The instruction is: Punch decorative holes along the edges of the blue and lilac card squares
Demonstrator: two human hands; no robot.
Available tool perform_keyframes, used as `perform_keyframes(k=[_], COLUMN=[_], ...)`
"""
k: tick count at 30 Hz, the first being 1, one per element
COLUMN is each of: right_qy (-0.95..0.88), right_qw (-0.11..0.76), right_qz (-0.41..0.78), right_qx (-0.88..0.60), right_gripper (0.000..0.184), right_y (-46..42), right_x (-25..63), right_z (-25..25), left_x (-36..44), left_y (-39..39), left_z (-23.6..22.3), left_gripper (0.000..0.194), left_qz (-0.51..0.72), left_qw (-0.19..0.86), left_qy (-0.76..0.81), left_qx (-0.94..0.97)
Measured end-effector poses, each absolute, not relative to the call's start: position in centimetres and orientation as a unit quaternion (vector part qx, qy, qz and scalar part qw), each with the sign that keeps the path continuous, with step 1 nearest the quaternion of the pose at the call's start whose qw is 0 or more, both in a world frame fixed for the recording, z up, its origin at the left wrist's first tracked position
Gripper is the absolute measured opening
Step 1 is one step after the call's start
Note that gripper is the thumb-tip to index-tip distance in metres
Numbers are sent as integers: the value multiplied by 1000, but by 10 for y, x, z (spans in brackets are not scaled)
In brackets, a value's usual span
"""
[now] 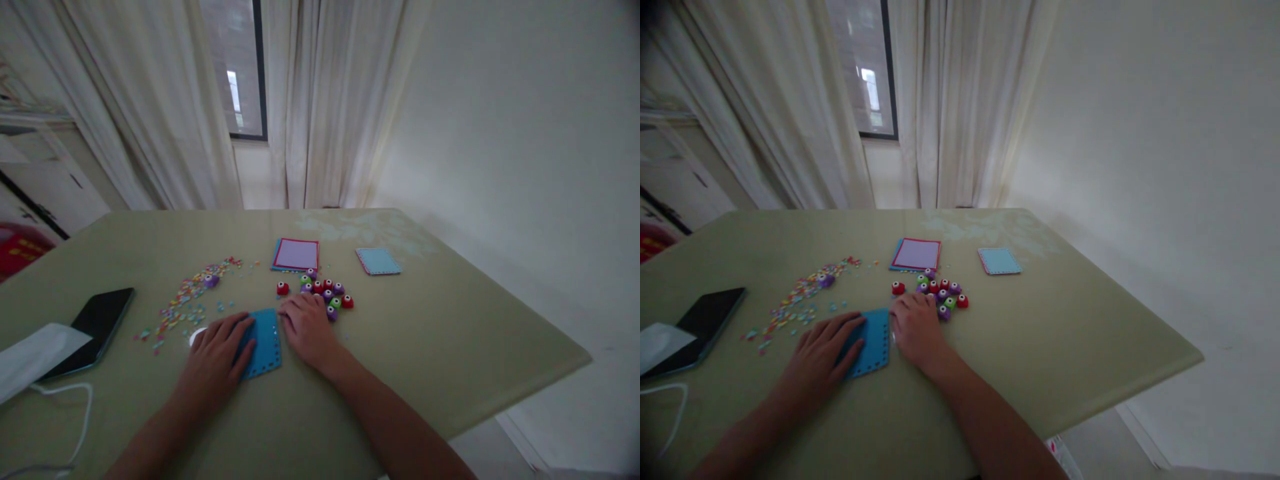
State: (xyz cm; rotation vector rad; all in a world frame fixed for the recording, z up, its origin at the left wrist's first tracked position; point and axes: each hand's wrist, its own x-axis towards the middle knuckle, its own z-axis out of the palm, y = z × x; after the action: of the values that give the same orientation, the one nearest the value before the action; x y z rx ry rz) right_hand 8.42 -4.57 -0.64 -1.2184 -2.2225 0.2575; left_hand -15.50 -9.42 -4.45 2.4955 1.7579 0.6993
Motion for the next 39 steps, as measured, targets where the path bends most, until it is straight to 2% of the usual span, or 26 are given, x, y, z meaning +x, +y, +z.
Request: perform_keyframes(k=[5, 12, 20, 24, 29, 32, 35, 39], right_qy=[-767, -755, -773, -775, -636, -587, -548, -483], right_qw=[360, 405, 433, 411, 428, 454, 472, 461], right_qz=[95, 103, 118, 238, 489, 551, 590, 650], right_qx=[-522, -505, -449, -416, -416, -382, -358, -363], right_gripper=[27, 21, 17, 11, 47, 47, 47, 52], right_y=[-35, -36, -45, -52, -57, -54, -50, -47], right_x=[98, 97, 93, 86, 75, 73, 73, 77], right_z=[-4, -2, 2, 4, -3, -12, -17, -15], left_x=[-160, -187, -201, -189, -141, -123, -123, -134], left_y=[-73, -13, -7, -13, -42, -56, -59, -53], left_z=[-32, -20, -29, -27, -19, -17, -16, -13], left_gripper=[38, 52, 37, 40, 38, 49, 52, 53], left_qz=[239, 237, 268, 311, 371, 361, 368, 357], left_qw=[13, -88, -48, -34, 41, 34, 24, 33], left_qy=[558, 679, 639, 596, 425, 346, 345, 423], left_qx=[794, 689, 720, 739, 825, 866, 863, 832])
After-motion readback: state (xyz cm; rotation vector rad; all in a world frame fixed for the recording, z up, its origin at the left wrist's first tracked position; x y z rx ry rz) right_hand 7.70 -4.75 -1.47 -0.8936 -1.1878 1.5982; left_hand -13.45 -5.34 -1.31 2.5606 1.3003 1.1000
